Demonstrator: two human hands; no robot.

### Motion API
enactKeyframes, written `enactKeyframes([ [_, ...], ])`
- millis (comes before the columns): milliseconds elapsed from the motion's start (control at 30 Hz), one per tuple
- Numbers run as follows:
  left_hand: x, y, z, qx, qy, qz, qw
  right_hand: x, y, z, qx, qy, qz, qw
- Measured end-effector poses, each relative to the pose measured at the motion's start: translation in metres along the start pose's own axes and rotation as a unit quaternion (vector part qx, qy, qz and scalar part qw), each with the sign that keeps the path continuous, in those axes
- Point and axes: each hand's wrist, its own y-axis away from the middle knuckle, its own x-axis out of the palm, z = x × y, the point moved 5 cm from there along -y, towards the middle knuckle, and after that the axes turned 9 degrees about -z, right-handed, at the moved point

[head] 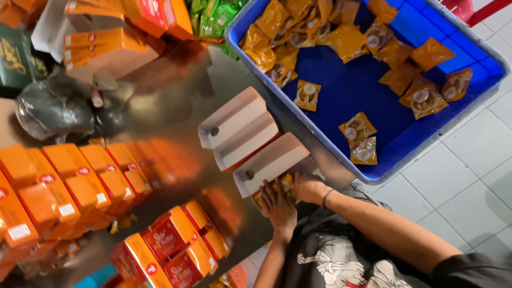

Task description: The person repeatedly picks small orange snack packets from a blue bin and places them into white cardboard boxes on a metal table. The person closes the boxes and stacks them with other completed boxes. The process is repeated continuously throughout the clip.

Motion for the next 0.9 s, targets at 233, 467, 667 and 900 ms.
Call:
enactKeyframes([
  [233,-0.029,-0.053,-0.021,-0.079,0.098,-0.092,0.988,-0.086,-0.104,-0.219,0.317,-0.449,-0.040,0.835],
  [467,-0.135,-0.317,-0.174,0.183,0.069,-0.232,0.953,0.050,-0.155,-0.278,0.240,-0.226,0.061,0.942],
  [667,-0.015,-0.442,-0.151,0.153,-0.212,0.073,0.962,0.106,-0.143,-0.296,0.311,-0.362,0.220,0.851],
  [900,-0.019,-0.445,-0.144,0.156,-0.230,0.091,0.956,0.120,-0.188,-0.345,0.647,-0.680,-0.063,0.338],
])
